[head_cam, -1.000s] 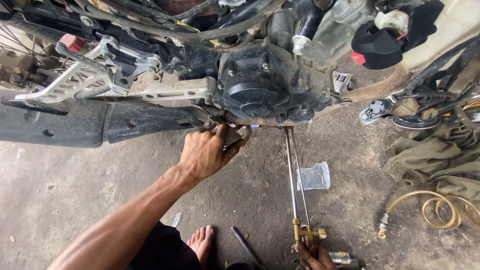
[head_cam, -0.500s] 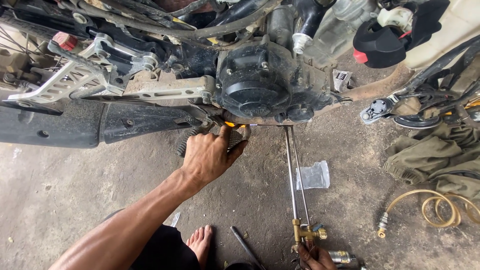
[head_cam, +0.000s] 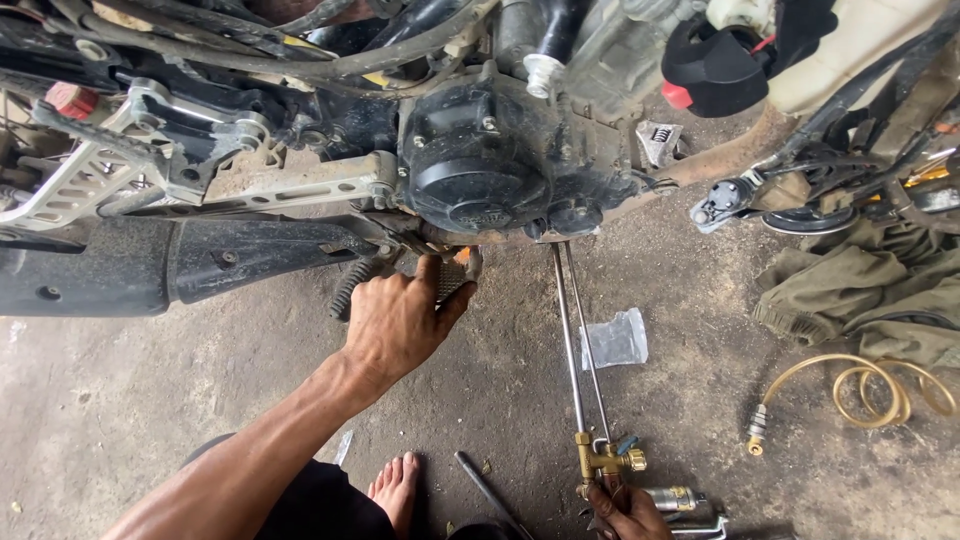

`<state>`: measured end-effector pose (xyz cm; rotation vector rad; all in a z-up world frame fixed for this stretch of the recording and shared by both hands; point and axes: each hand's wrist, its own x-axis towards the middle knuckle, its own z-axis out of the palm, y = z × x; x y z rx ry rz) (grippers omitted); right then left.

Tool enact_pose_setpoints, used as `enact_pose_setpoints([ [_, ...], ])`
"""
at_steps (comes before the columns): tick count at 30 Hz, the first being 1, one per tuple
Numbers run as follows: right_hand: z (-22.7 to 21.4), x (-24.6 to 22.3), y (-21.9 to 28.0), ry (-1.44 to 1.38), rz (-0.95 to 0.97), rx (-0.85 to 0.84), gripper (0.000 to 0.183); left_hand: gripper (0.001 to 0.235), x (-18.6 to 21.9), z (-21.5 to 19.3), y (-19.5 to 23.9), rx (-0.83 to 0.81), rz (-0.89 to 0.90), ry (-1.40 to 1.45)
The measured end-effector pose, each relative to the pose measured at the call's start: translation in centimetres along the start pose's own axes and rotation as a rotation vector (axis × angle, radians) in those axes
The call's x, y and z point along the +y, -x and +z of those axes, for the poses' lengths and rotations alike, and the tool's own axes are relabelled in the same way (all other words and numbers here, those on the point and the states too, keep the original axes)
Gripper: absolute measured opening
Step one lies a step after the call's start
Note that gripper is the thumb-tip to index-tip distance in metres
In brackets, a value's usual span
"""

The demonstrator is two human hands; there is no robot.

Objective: The person uses a blowtorch to heat a metal part on the motorcycle's engine area. They hold the torch with both hands, directing the flame onto the component while occasionally adjusting the position.

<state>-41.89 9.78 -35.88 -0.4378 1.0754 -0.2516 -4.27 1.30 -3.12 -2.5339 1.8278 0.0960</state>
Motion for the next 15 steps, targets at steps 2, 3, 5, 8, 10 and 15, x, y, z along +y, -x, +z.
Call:
enact_pose_setpoints([
  [2,0.8,-1.1,1.1,0.022,-0.016,-0.022,0.042,0.059,0.2,0.0,0.0,0.002,0.001,0.002],
  [3,1.2,-1.6,1.7,0.049,-0.030,-0.046,0.041,0.060,0.3,0.0,0.0,0.006,-0.004,0.004],
  [5,0.9,-1.2,1.5,0.031,-0.034,-0.061,0.040,0.060,0.5,-0.1,-0.1,-0.018,-0.011,-0.001],
  [8,0.6,-1.0,1.0,0.036,-0.028,-0.063,0.041,0.062,0.6,-0.2,-0.1,-0.047,-0.026,-0.003],
  [10,0.8,-1.3,1.3,0.055,-0.017,-0.047,0.043,0.063,0.7,-0.2,-0.1,-0.056,-0.029,0.000],
  [15,1.1,-1.2,1.4,0.092,-0.012,-0.028,0.038,0.068,1.0,-0.5,-0.2,-0.127,-0.069,-0.001],
])
